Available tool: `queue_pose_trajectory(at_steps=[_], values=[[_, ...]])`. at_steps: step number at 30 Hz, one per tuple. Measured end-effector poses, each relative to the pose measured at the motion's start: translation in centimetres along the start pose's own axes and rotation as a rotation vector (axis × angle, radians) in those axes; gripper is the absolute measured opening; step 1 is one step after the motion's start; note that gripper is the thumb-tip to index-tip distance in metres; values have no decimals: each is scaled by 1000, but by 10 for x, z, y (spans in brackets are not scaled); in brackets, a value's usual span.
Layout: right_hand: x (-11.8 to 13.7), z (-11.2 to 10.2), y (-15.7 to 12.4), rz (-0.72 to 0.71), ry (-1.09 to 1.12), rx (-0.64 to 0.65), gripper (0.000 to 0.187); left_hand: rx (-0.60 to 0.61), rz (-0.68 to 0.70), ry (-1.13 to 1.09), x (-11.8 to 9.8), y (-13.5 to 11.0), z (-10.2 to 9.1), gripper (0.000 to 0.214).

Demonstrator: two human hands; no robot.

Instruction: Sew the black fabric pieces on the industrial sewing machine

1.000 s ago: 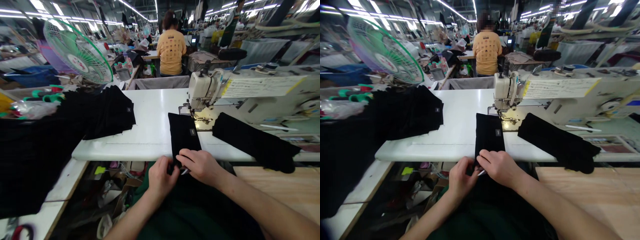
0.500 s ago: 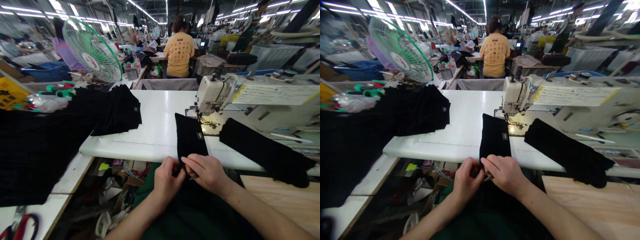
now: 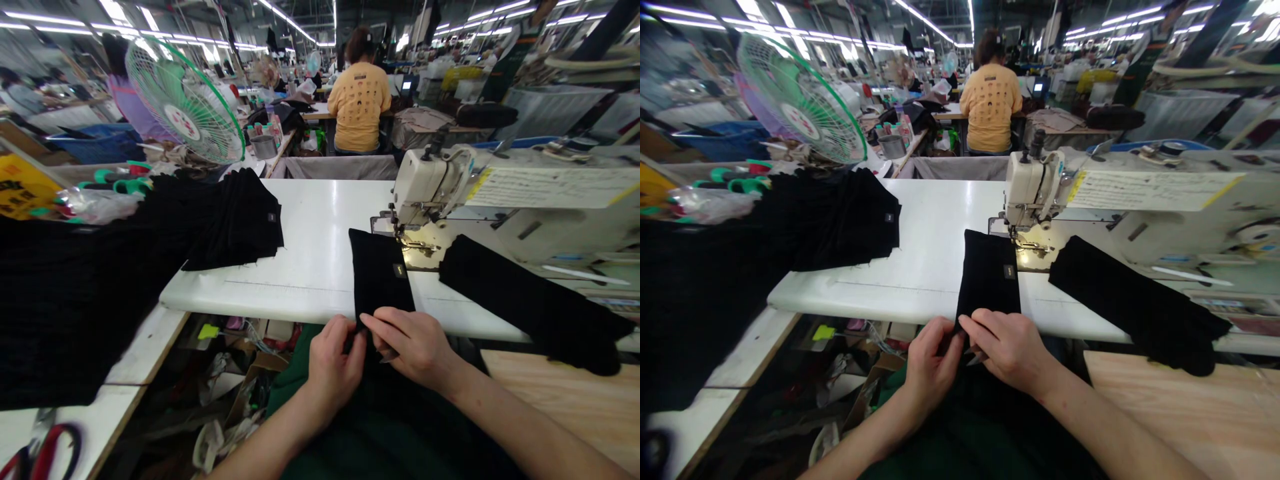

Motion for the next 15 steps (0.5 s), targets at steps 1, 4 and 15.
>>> queue_pose_trajectory(at_steps=[1,4,15], values=[[0,0,0,-7,7,2,39,6,-11,-12,0,0,0,21],[0,0,0,-30,23,23,40,26,-49,-40,1,-1,2,24],[2,-3,3,-55,-15,17,33,31,-174,-151,-2,-2,1,24]])
Point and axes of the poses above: each hand's wrist, its own y-axis towards the middle knuckle, its own z-axis out of the palm, x = y × z, the point moved 1 cm from there along y, towards the middle knuckle, and after that the axes turned 6 degrees about x, right-handed, at the moved point
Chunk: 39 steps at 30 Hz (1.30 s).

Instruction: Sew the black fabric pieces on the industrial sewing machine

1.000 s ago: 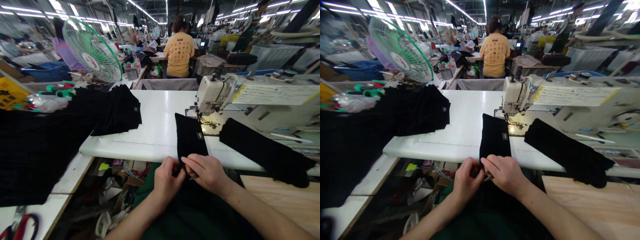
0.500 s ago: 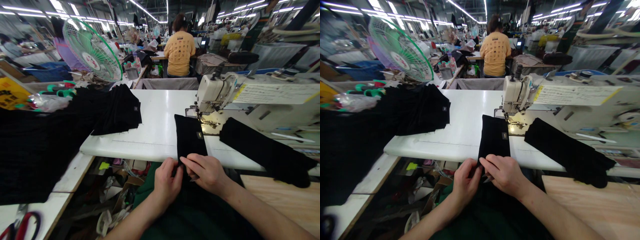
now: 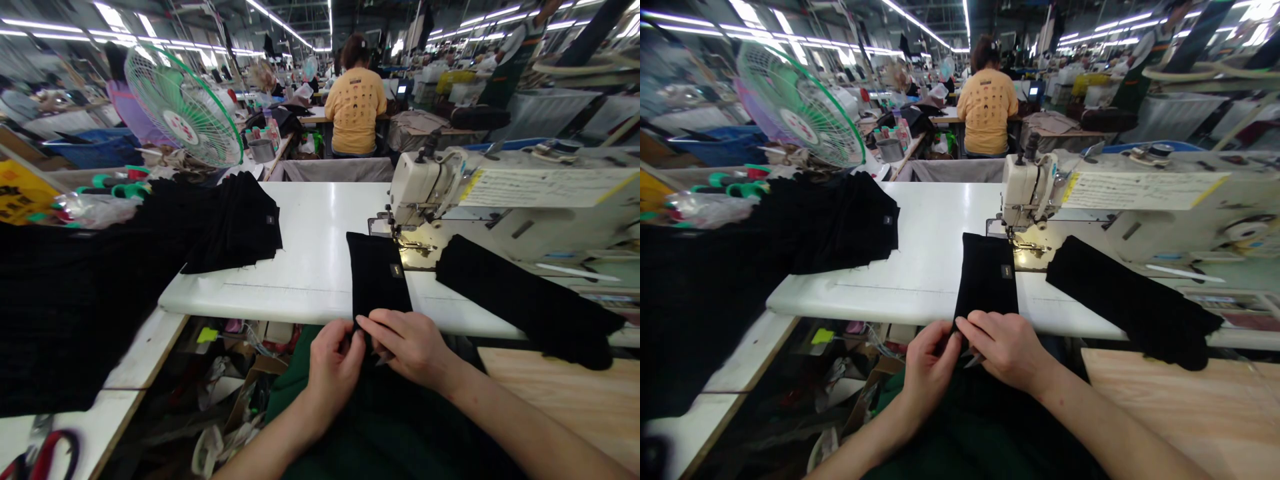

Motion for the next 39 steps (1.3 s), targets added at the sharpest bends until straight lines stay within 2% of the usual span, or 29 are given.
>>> queue_pose_trajectory(at_steps=[7,11,14,17,19,21,24,28,30,34,36,37,39], values=[[4,-5,9,-26,-42,64,28,151,-206,-379,-8,7,-8,33],[1,-8,5,20,-136,99,26,192,-402,-524,-1,7,-10,45],[-10,-13,-6,291,-196,103,32,189,-517,-603,5,2,-7,50],[-21,-18,-22,740,-91,89,38,203,-586,-680,9,-4,-1,52],[-25,-18,-31,1054,159,91,27,229,-640,-721,10,-7,4,53],[-24,-15,-39,1259,458,120,5,248,-681,-734,11,-8,8,54],[-20,-11,-47,1359,836,128,21,252,-717,-724,15,-10,12,55],[-17,-12,-50,1389,1204,1,30,248,-710,-708,20,-12,16,53],[-19,-14,-48,1396,1207,-29,36,244,-697,-706,22,-12,18,53],[-23,-14,-44,1444,1172,-46,24,270,-650,-609,29,-9,9,52],[-25,-13,-44,1448,1185,-19,22,208,-531,-416,30,-4,-2,50],[-26,-12,-45,1443,1200,-6,23,142,-427,-267,28,0,-9,48],[-28,-12,-47,1427,1235,6,24,26,-129,58,16,9,-17,39]])
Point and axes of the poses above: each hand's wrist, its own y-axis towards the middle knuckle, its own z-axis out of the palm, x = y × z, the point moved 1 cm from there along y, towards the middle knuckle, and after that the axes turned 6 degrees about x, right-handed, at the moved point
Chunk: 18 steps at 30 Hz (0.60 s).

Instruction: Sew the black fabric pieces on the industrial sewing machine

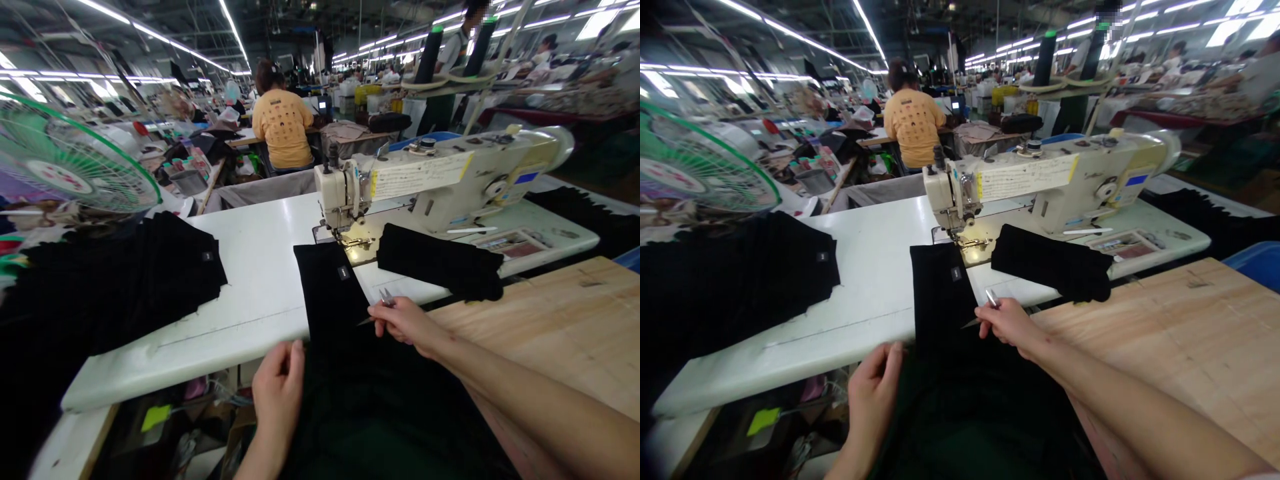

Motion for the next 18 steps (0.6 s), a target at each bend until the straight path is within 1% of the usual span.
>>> queue_pose_trajectory(at_steps=[1,2,3,4,5,6,7,9,11,12,13,15,16,18], values=[[0,-1,0,4,8,14,25,-27,176,145,-9,3,0,31],[0,-2,1,11,15,23,25,-19,350,275,-20,7,2,22],[0,-3,1,19,20,29,26,16,505,388,-30,10,8,16],[1,-3,2,30,21,30,26,65,630,484,-40,14,16,19],[1,-4,2,43,21,31,26,111,717,572,-49,17,25,24],[2,-3,2,53,20,33,26,147,768,651,-55,21,34,27],[3,-3,2,57,18,37,27,175,796,712,-59,25,42,25],[3,-3,1,53,-5,52,28,210,837,760,-60,32,55,14],[3,-5,-1,-11,-110,33,32,208,871,739,-56,37,60,8],[3,-7,-3,-92,-206,-12,31,204,881,715,-54,38,60,8],[4,-9,-5,-204,-335,-72,28,198,882,689,-52,39,59,9],[5,-14,-9,-497,-659,-169,21,207,864,651,-52,40,56,11],[6,-16,-11,-645,-831,-179,23,230,844,645,-53,42,54,12],[7,-19,-11,-867,-1131,-126,22,308,776,646,-60,48,50,14]])
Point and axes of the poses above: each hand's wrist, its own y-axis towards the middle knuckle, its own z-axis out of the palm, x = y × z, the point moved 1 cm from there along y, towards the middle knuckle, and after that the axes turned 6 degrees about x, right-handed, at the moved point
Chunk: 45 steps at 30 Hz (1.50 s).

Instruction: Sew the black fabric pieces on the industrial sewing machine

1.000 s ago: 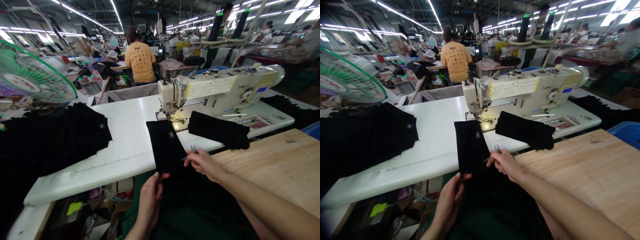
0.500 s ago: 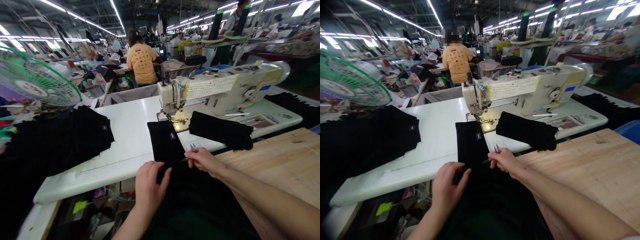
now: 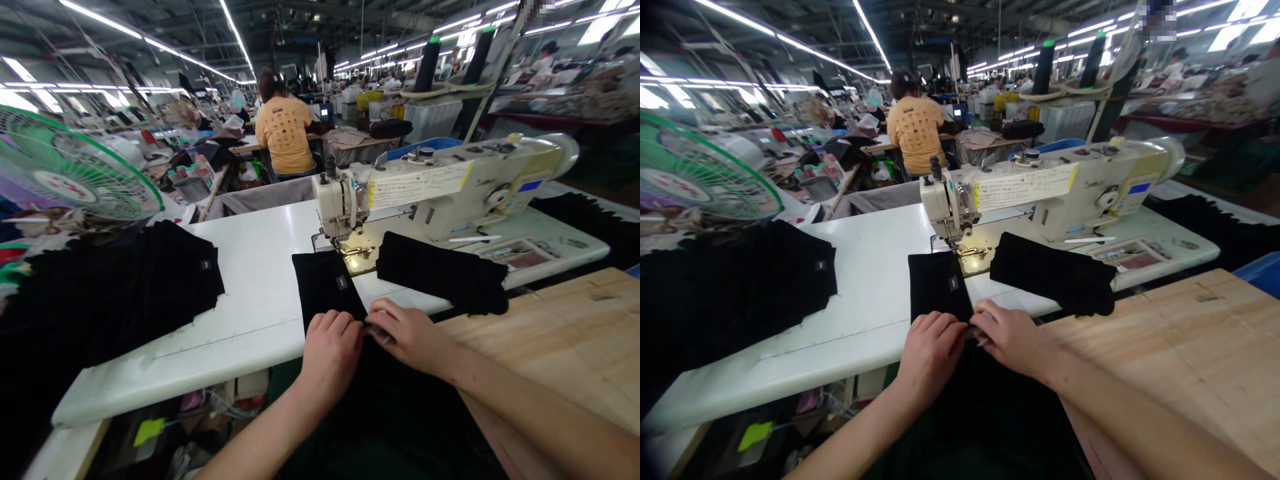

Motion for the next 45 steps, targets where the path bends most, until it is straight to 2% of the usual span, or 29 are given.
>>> queue_pose_trajectory(at_steps=[3,5,7,12,20,26,29,34,36,40,45], values=[[-4,1,2,-211,-179,59,20,92,-65,-15,11,18,-10,20],[-6,3,4,-262,-202,74,21,102,-40,30,21,31,-13,33],[-6,5,5,-278,-214,84,21,131,18,84,30,40,-12,36],[-5,6,9,-270,-232,102,21,201,52,122,43,45,-2,38],[-24,1,37,-200,-140,133,15,199,65,105,67,66,2,37],[-36,2,57,-172,-168,161,15,192,60,89,89,83,5,39],[-42,3,65,-164,-166,160,14,184,61,75,88,82,3,38],[-51,3,78,-132,-156,162,15,234,115,-72,71,68,-2,26],[-53,3,83,-122,-155,169,15,216,125,-103,69,64,-1,25],[-59,3,93,-101,-158,157,18,165,141,-111,78,67,3,27],[-64,3,107,-48,-173,149,20,177,151,-107,97,82,6,25]])
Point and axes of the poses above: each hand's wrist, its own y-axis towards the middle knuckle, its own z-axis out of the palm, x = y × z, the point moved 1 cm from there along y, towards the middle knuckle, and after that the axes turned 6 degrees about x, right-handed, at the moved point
